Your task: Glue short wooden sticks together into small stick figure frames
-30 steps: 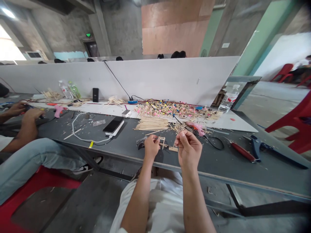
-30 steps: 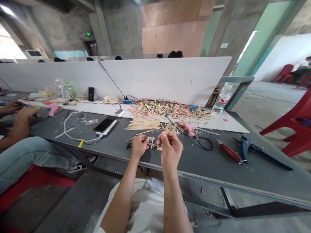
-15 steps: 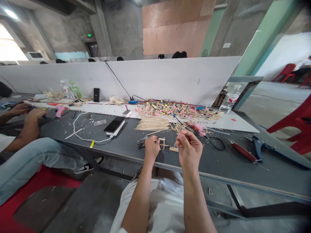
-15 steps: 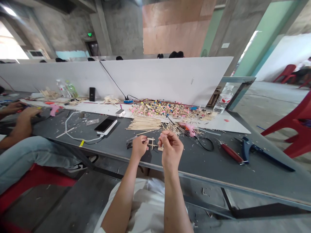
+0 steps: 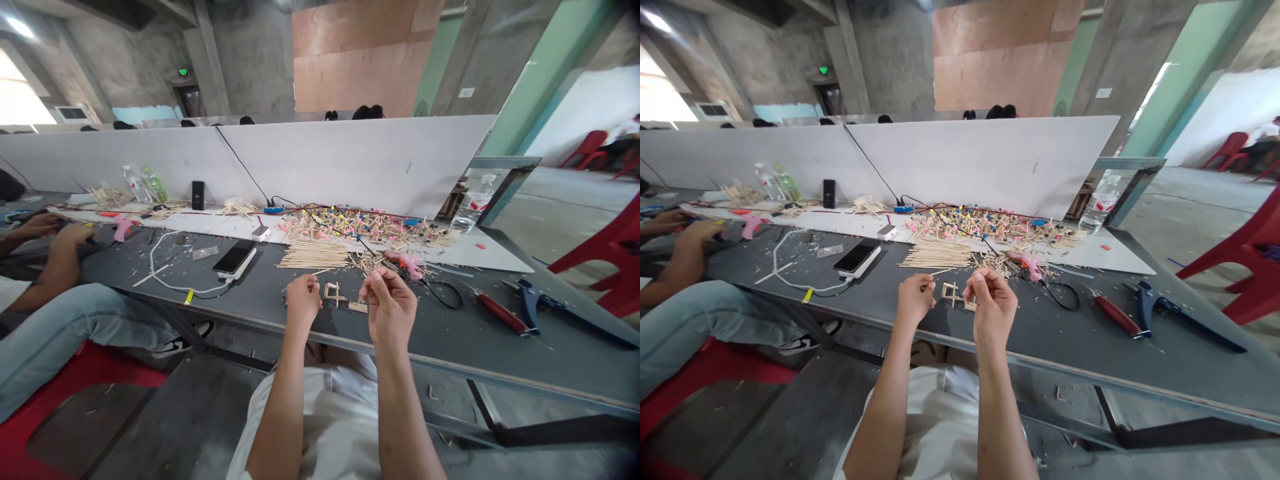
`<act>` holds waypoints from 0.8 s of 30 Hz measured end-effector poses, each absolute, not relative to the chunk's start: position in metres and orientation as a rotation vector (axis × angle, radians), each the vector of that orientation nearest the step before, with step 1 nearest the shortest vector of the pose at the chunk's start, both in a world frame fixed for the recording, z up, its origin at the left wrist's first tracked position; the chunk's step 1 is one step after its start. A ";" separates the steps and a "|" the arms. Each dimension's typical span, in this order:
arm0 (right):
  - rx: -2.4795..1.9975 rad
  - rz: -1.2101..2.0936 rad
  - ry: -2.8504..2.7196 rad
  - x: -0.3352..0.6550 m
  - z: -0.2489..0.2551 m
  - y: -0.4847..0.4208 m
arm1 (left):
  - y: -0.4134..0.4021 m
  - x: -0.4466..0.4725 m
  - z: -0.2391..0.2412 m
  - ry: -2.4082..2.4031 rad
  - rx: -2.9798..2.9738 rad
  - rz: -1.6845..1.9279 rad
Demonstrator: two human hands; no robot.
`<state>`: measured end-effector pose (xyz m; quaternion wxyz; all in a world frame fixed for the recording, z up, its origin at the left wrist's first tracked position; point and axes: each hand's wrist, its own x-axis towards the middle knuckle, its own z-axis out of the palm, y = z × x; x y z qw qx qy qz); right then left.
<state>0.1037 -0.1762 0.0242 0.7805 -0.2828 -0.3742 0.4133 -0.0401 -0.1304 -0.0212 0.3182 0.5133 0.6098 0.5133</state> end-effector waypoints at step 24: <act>-0.663 1.023 -0.937 0.098 0.017 -0.179 | -0.179 -0.021 0.037 1.073 1.382 1.596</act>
